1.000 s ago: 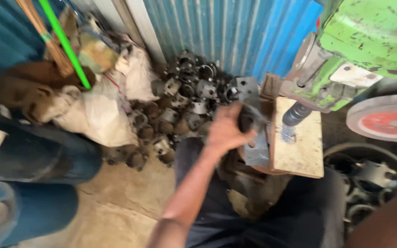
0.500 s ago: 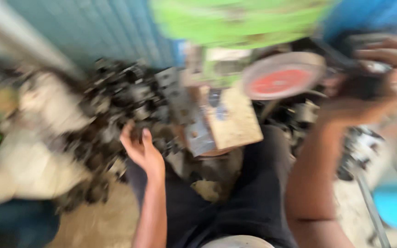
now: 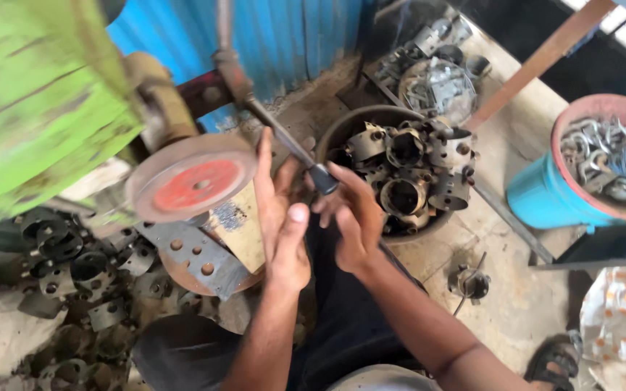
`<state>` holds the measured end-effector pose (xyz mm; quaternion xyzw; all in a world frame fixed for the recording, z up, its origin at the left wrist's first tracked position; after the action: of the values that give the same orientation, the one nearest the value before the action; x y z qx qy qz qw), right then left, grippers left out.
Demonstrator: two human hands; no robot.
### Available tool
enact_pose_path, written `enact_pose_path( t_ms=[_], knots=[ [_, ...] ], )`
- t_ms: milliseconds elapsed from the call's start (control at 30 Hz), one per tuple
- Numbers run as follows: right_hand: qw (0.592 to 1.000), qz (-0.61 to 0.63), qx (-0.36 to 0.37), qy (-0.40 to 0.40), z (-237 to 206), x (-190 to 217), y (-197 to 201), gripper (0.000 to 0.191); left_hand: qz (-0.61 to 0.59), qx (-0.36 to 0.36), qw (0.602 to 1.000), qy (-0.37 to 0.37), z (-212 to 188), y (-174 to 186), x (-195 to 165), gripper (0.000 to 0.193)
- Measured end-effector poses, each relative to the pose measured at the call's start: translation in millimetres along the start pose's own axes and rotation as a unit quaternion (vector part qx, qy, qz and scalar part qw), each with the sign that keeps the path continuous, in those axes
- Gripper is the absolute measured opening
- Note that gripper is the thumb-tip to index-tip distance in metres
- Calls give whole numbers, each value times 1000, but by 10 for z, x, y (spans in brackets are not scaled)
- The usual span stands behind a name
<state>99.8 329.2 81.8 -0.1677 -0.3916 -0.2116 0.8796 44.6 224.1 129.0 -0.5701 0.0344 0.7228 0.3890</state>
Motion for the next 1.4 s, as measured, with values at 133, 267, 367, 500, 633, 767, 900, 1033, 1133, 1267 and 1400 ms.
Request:
enact_pose_path(
  t_ms=[133,267,367,500,633,767,900,1033,1133,1267,1400],
  knots=[
    [969,-229,-51,-78,-65,-558,782,30,28,8,1000,-1,37,-7,-4,104],
    [802,-575,-30,-157,105,-959,1475,69,42,27,999,2,2,16,36,99],
    [759,-538,-21,-365,-22,-1079,1664,100,41,20,999,8,-37,26,57,96],
    [812,-446,-61,-372,-94,-961,1519,82,80,27,996,1,-109,16,-7,91],
    [781,-449,-89,-425,-175,-933,1401,77,-36,50,998,-10,-142,-51,-48,76],
    [849,-471,-73,-228,-173,-912,1342,70,-44,66,996,-36,-155,-91,-66,71],
    [916,-351,-45,-190,-234,-894,1356,72,-31,70,996,-41,-195,-120,-111,67],
    [929,-327,133,-113,-307,-766,992,60,-65,64,995,-26,-199,-194,-135,68],
    [894,-338,295,7,-586,-523,372,55,-110,46,993,-27,-215,-301,-107,68],
    [838,-363,385,136,-764,-192,-250,50,-26,27,996,-79,-209,-403,-83,62],
    [822,-367,381,210,-689,29,-547,53,-80,35,993,-79,-163,-463,-54,60]
  ],
)
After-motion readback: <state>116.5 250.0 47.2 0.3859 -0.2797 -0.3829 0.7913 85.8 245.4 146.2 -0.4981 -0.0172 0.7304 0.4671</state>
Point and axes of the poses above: each hand's wrist, its own z-axis towards the middle knuckle, its own y-axis out of the back of the hand, x = y × z, the point moved 4 cm from there along z, towards the middle knuckle, and after that the axes turned 1 degree about x, right-handed, at the moved point
